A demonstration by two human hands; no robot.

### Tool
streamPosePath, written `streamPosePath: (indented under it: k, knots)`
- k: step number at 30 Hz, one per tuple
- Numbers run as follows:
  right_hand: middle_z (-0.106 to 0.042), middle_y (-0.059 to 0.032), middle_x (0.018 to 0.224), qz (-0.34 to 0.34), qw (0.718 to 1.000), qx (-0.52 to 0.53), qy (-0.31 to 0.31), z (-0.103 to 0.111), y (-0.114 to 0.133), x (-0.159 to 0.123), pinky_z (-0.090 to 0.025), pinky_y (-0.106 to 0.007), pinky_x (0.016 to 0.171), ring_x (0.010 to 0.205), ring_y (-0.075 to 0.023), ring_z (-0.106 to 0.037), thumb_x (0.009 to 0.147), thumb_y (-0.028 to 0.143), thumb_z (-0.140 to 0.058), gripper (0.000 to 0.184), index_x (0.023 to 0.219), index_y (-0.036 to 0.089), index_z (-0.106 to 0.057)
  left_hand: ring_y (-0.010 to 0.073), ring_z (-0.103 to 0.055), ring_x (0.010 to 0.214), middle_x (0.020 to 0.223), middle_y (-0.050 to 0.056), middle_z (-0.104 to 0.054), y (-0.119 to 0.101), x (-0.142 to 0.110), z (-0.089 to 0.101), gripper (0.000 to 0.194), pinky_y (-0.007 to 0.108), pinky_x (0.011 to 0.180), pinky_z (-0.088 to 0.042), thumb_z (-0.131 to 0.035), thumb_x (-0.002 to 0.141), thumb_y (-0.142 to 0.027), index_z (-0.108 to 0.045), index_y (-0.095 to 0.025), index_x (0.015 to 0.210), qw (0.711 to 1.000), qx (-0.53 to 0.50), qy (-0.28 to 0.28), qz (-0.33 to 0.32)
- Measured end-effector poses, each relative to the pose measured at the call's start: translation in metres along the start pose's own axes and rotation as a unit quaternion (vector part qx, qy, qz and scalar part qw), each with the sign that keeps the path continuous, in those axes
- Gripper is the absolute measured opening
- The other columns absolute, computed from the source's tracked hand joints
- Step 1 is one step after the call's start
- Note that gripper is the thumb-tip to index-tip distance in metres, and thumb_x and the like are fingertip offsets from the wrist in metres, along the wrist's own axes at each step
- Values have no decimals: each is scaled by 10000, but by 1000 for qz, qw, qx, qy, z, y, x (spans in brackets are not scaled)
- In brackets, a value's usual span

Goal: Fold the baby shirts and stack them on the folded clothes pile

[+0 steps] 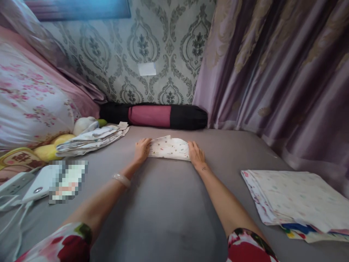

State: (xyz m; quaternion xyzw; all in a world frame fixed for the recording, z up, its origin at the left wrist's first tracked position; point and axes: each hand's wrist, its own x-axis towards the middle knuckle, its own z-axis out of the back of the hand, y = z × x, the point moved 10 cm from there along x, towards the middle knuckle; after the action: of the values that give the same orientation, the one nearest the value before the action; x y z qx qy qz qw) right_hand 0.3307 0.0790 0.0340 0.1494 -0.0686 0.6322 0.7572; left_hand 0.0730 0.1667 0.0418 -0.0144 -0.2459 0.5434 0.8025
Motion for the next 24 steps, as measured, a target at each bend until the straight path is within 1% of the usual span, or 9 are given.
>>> streamPosePath:
  k: [4,7,11,14,17,19,21,24]
  knots:
    - [-595,-109,1149,13,1000,-23,17,-15,-2,18,-421,-317,806,998,-225,-589,1005,230,-284,335,1191,235,-563,250,-529,1101,1135,101,-631,2,13,-16,324,369,896,-335,-348,959,-201,-581,-224,1182,999,16,37,3]
    - [-598,-104,1156,13,999,-25,30,-23,-7,26,-419,-305,809,996,-214,-590,1006,237,-293,325,1181,238,-567,253,-532,1113,1132,101,-628,9,19,-28,313,376,912,-348,-351,955,-208,-587,-233,1159,998,12,54,15]
    - [-616,-101,1159,-3,999,-2,43,-29,-17,29,-426,-304,797,993,-216,-598,1005,281,-320,306,1161,238,-580,239,-548,1113,1140,107,-629,24,27,-45,292,359,943,-375,-361,948,-220,-573,-225,1149,997,-36,62,22]
    - [-629,-107,1185,-46,998,37,36,-32,-29,31,-435,-308,797,1029,-229,-601,984,300,-379,296,1201,223,-564,228,-557,1119,1160,123,-629,37,33,-55,289,327,944,-399,-392,940,-243,-536,-189,1184,993,-92,55,41]
    - [-652,-121,1159,-129,988,72,37,-40,-47,34,-451,-320,777,1014,-244,-621,952,309,-421,338,1243,189,-542,244,-589,1090,1134,150,-643,55,35,-63,335,326,899,-427,-420,941,-315,-495,-152,1224,986,-109,54,112]
    - [-665,-126,1124,-165,982,83,41,-45,-53,37,-459,-322,765,1000,-245,-634,935,306,-429,340,1223,179,-559,255,-611,1053,1100,160,-658,63,35,-66,364,332,866,-439,-407,951,-356,-483,-139,1234,980,-109,59,153]
    - [-671,-125,1111,-176,980,86,43,-47,-54,39,-464,-319,755,1003,-247,-638,923,303,-433,323,1178,180,-590,258,-617,1039,1077,161,-667,65,34,-66,366,334,855,-441,-384,962,-368,-485,-138,1229,977,-108,64,171]
    - [-677,-123,1097,-184,977,89,56,-48,-55,42,-470,-318,732,985,-252,-646,919,310,-432,299,1103,179,-626,253,-600,1063,1093,169,-655,63,33,-61,360,331,885,-424,-367,974,-344,-481,-115,1227,977,-105,65,175]
